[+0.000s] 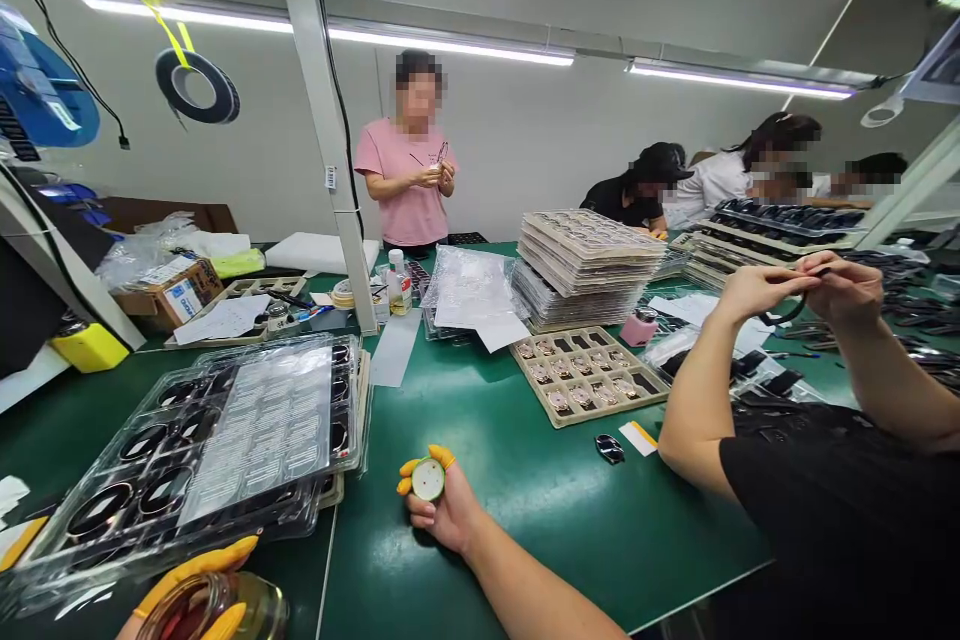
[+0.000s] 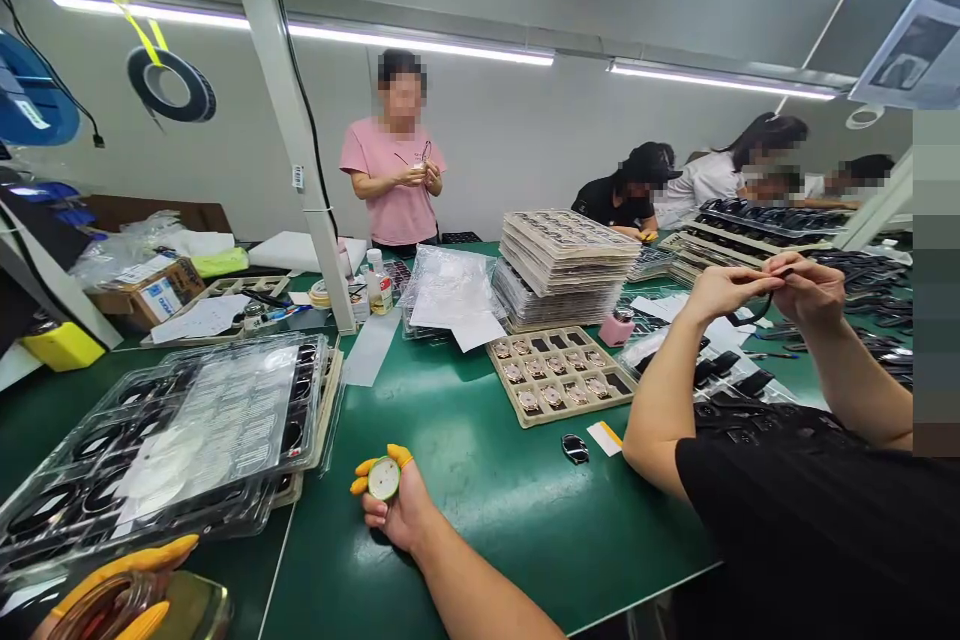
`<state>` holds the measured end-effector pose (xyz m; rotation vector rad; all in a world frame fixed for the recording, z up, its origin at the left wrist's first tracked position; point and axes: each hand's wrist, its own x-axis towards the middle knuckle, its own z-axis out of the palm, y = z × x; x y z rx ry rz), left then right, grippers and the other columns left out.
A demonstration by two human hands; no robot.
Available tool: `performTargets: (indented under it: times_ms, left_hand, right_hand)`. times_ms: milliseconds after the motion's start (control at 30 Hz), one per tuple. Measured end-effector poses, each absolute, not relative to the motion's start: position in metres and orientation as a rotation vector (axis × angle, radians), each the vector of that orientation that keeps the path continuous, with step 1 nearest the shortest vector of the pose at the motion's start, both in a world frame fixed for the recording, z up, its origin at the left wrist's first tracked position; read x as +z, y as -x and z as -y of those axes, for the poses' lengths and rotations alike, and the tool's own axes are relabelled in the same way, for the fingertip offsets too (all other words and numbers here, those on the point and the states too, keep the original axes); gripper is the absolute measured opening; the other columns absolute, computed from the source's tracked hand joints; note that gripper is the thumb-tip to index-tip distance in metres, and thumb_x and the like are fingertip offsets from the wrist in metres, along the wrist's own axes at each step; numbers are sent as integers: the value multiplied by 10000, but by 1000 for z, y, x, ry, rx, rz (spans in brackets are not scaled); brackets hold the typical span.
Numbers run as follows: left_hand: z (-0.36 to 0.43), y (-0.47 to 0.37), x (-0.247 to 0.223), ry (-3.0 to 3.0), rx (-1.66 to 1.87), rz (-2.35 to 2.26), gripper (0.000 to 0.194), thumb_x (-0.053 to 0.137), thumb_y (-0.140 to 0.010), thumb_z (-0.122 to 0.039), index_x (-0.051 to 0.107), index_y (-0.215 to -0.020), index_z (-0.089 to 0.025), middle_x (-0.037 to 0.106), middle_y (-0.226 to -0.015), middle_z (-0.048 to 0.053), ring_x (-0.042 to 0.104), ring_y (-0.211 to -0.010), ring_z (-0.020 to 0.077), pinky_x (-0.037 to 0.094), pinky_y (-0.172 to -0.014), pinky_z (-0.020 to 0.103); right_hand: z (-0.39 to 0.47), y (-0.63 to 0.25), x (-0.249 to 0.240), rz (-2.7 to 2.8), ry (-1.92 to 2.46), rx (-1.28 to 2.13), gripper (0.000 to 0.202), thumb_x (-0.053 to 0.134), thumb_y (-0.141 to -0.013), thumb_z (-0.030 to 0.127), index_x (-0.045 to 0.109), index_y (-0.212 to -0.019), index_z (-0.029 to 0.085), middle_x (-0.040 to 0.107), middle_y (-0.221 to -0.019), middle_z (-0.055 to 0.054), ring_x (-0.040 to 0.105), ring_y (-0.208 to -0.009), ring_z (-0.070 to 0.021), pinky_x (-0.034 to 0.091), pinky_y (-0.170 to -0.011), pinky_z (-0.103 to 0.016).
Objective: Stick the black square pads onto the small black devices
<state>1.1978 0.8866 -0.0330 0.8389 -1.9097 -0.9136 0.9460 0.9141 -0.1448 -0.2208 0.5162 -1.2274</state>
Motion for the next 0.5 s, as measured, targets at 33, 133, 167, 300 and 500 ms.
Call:
performTargets:
  times_ms: [33,133,167,300,500]
  left_hand:
    - [-885,-1199,-38,-839,-915,1894,478,546,-528,-643,554,-1005,-620,702,-781,-138,655,-828,414,421,-204,338]
    - [-883,-1200,-46,-840,-929,1843,501,524,-542,-648,543,-1041,-610,702,-821,-140,648,-853,418,427,-199,341]
    - [-884,-1201,-46,-850,-943,1832,512,519,-544,-656,540,-1053,-603,702,-846,-142,643,-865,421,432,-204,344]
    - [-883,-1203,-50,-919,-1031,1849,532,521,-539,-692,551,-1058,-581,697,-921,-142,624,-901,438,460,-237,366]
    - [-880,-1210,-61,-842,-929,1855,481,426,-633,-735,606,-1018,-509,709,-867,-104,662,-798,399,442,-236,339]
  right_hand:
    - [-914,-946,-144,-521,218,-1229,455,326,-844,457,614,-780,109,640,-633,-56,283,-317,-52,99,-375,-203]
    - [-914,-946,-143,-517,221,-1231,461,318,-845,456,612,-775,109,639,-628,-57,284,-317,-54,99,-376,-205]
    - [-914,-946,-143,-514,224,-1229,462,316,-844,455,613,-774,108,640,-627,-59,288,-314,-56,98,-375,-206]
    - [-915,-947,-140,-509,227,-1225,452,333,-836,452,618,-772,106,645,-629,-60,298,-310,-60,100,-373,-207]
    - [-916,-947,-139,-522,220,-1225,459,323,-844,451,615,-777,103,639,-635,-62,284,-320,-55,100,-377,-205]
